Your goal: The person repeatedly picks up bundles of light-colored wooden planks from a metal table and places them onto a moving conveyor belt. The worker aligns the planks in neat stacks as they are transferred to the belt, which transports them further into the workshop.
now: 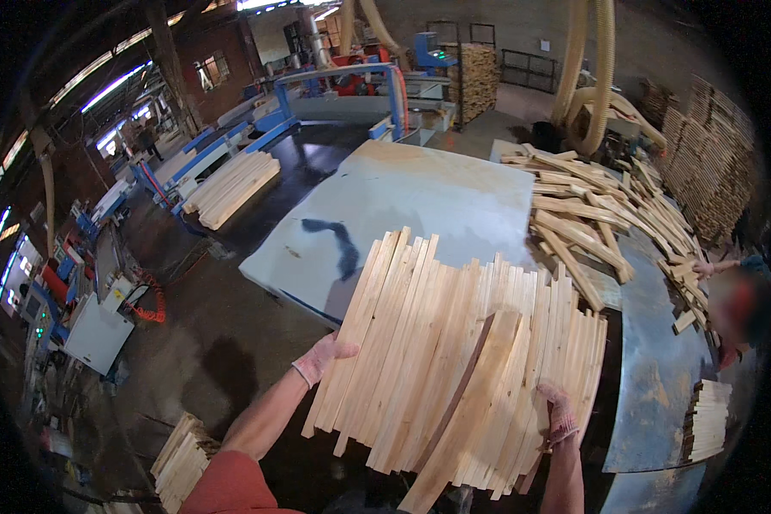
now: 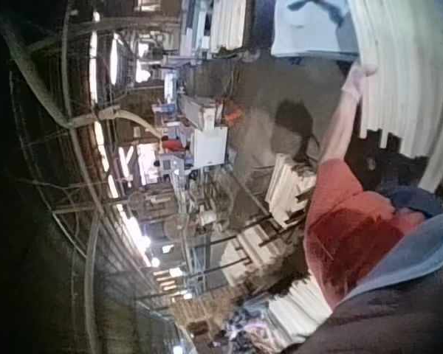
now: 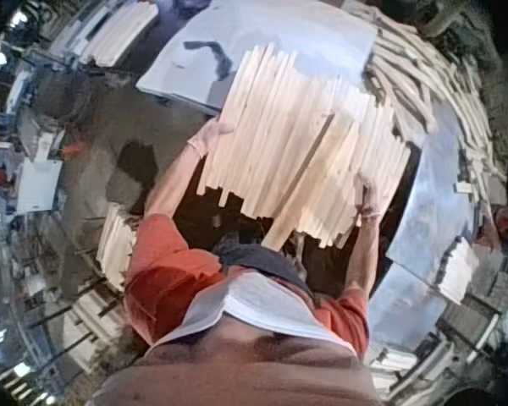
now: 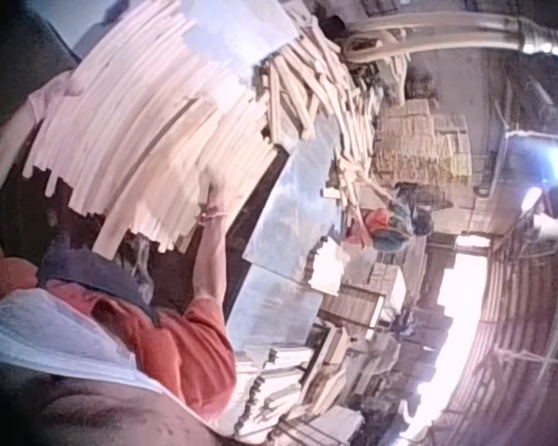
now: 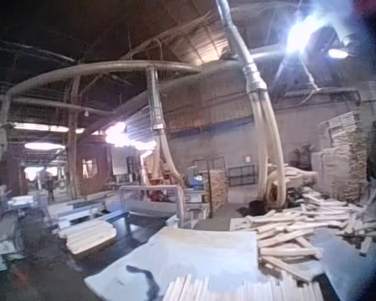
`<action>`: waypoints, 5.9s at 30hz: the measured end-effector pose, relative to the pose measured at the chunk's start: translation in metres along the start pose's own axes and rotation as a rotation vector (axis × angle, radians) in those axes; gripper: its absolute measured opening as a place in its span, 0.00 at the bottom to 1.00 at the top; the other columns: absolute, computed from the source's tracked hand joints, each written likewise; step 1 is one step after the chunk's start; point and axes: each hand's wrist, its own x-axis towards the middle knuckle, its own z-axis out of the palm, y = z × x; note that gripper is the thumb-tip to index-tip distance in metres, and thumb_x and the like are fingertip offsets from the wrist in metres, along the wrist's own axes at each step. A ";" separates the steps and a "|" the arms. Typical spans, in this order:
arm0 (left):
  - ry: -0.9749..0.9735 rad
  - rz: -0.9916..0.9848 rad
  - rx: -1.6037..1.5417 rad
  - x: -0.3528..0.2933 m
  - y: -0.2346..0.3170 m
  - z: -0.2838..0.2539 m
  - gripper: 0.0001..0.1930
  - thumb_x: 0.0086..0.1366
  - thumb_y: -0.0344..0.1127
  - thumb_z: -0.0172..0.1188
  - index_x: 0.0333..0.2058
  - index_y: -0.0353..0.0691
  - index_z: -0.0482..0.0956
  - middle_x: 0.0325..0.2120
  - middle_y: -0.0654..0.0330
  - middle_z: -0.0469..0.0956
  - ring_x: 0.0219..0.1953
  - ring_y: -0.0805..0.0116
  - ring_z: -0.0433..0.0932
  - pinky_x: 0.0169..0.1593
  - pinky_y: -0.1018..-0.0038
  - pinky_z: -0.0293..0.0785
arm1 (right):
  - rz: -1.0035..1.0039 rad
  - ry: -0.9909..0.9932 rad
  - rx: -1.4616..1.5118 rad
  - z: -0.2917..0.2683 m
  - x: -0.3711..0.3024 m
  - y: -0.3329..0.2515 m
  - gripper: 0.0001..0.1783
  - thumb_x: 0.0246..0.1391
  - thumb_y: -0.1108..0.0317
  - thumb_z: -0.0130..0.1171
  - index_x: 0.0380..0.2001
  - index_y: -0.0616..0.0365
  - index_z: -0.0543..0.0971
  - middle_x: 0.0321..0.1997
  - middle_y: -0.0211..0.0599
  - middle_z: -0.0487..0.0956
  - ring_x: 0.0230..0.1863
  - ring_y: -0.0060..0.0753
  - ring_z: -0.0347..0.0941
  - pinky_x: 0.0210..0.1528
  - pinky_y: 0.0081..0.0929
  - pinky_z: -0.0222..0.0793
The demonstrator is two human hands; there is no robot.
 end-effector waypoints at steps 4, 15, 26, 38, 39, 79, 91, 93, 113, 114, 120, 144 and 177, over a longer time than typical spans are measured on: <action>-0.051 -0.144 -0.093 0.032 0.054 -0.086 0.36 0.59 0.38 0.75 0.64 0.32 0.73 0.53 0.50 0.82 0.49 0.58 0.85 0.55 0.59 0.83 | -0.225 -0.156 -0.203 0.020 0.106 0.046 0.11 0.60 0.66 0.63 0.40 0.63 0.85 0.38 0.33 0.82 0.39 0.34 0.78 0.44 0.30 0.72; 0.214 -0.042 0.875 0.139 0.179 -0.190 0.55 0.55 0.67 0.73 0.70 0.32 0.66 0.65 0.43 0.72 0.66 0.50 0.73 0.68 0.58 0.71 | -0.183 -0.081 -0.187 0.175 0.209 0.025 0.09 0.61 0.65 0.62 0.36 0.60 0.85 0.36 0.30 0.83 0.37 0.33 0.77 0.43 0.30 0.71; 0.175 0.006 1.198 0.267 0.294 -0.294 0.70 0.49 0.77 0.73 0.75 0.26 0.56 0.71 0.37 0.66 0.73 0.44 0.66 0.74 0.58 0.64 | -0.144 -0.025 0.212 0.316 0.290 0.018 0.06 0.58 0.66 0.63 0.32 0.58 0.80 0.35 0.29 0.79 0.40 0.33 0.75 0.53 0.31 0.70; 0.457 0.004 1.518 0.300 0.374 -0.441 0.54 0.69 0.75 0.50 0.79 0.40 0.49 0.74 0.37 0.60 0.74 0.38 0.62 0.75 0.47 0.56 | -0.077 0.050 0.202 0.568 0.361 0.023 0.10 0.60 0.65 0.65 0.39 0.60 0.82 0.38 0.30 0.81 0.41 0.32 0.75 0.55 0.31 0.71; 0.522 0.086 1.588 0.307 0.373 -0.467 0.54 0.69 0.75 0.49 0.78 0.38 0.50 0.75 0.36 0.57 0.75 0.37 0.59 0.76 0.45 0.52 | -0.081 0.012 0.154 0.591 0.371 0.025 0.08 0.62 0.65 0.63 0.38 0.58 0.82 0.38 0.28 0.79 0.41 0.30 0.74 0.55 0.29 0.71; -0.088 0.395 1.075 0.296 0.406 -0.452 0.51 0.60 0.57 0.69 0.75 0.37 0.58 0.66 0.37 0.69 0.69 0.46 0.72 0.68 0.56 0.74 | -0.313 0.078 -0.544 0.905 0.272 -0.003 0.38 0.61 0.47 0.70 0.64 0.60 0.72 0.52 0.54 0.83 0.49 0.45 0.83 0.53 0.40 0.80; 0.092 0.251 1.651 0.327 0.387 -0.455 0.46 0.67 0.65 0.62 0.71 0.34 0.66 0.67 0.40 0.70 0.67 0.46 0.73 0.67 0.53 0.72 | -0.275 0.492 -0.885 0.787 0.291 -0.012 0.22 0.56 0.65 0.62 0.53 0.61 0.78 0.41 0.55 0.85 0.44 0.54 0.84 0.51 0.45 0.80; 0.057 0.189 1.719 0.322 0.396 -0.443 0.44 0.66 0.65 0.62 0.69 0.35 0.69 0.68 0.42 0.68 0.70 0.47 0.70 0.69 0.54 0.70 | -0.192 0.516 -1.055 0.772 0.306 -0.004 0.23 0.57 0.59 0.63 0.52 0.62 0.77 0.43 0.58 0.85 0.47 0.62 0.82 0.53 0.49 0.78; -0.389 0.152 1.260 0.321 0.372 -0.409 0.34 0.68 0.53 0.67 0.59 0.27 0.77 0.48 0.47 0.84 0.54 0.58 0.84 0.59 0.65 0.80 | -0.185 0.490 -0.870 0.733 0.312 0.029 0.32 0.65 0.39 0.58 0.55 0.58 0.78 0.48 0.59 0.85 0.54 0.62 0.80 0.56 0.51 0.73; -0.495 0.007 1.128 0.312 0.393 -0.430 0.33 0.70 0.51 0.66 0.60 0.27 0.76 0.47 0.49 0.84 0.54 0.61 0.83 0.60 0.67 0.79 | -0.135 0.490 -0.893 0.753 0.302 0.014 0.34 0.66 0.43 0.60 0.64 0.57 0.75 0.54 0.58 0.83 0.59 0.61 0.79 0.61 0.49 0.73; 0.036 0.315 0.481 0.282 0.444 -0.658 0.20 0.74 0.35 0.61 0.60 0.32 0.78 0.38 0.64 0.82 0.41 0.72 0.80 0.48 0.73 0.78 | -0.581 0.696 -0.746 0.789 0.263 0.013 0.38 0.65 0.60 0.65 0.74 0.63 0.67 0.67 0.54 0.77 0.68 0.48 0.76 0.67 0.39 0.72; 0.989 -0.128 1.798 0.216 0.671 -1.112 0.49 0.60 0.56 0.68 0.73 0.36 0.60 0.68 0.45 0.71 0.71 0.45 0.64 0.76 0.51 0.53 | -0.372 0.446 -0.487 0.998 0.377 0.119 0.20 0.69 0.68 0.60 0.58 0.70 0.75 0.52 0.37 0.81 0.51 0.34 0.75 0.58 0.35 0.72; -0.025 -0.734 0.999 0.162 0.116 -1.117 0.15 0.72 0.40 0.60 0.49 0.38 0.86 0.43 0.57 0.86 0.42 0.60 0.82 0.46 0.61 0.77 | 0.495 -0.047 -0.095 1.078 0.173 0.301 0.26 0.70 0.58 0.62 0.65 0.61 0.77 0.56 0.46 0.85 0.49 0.34 0.83 0.52 0.32 0.80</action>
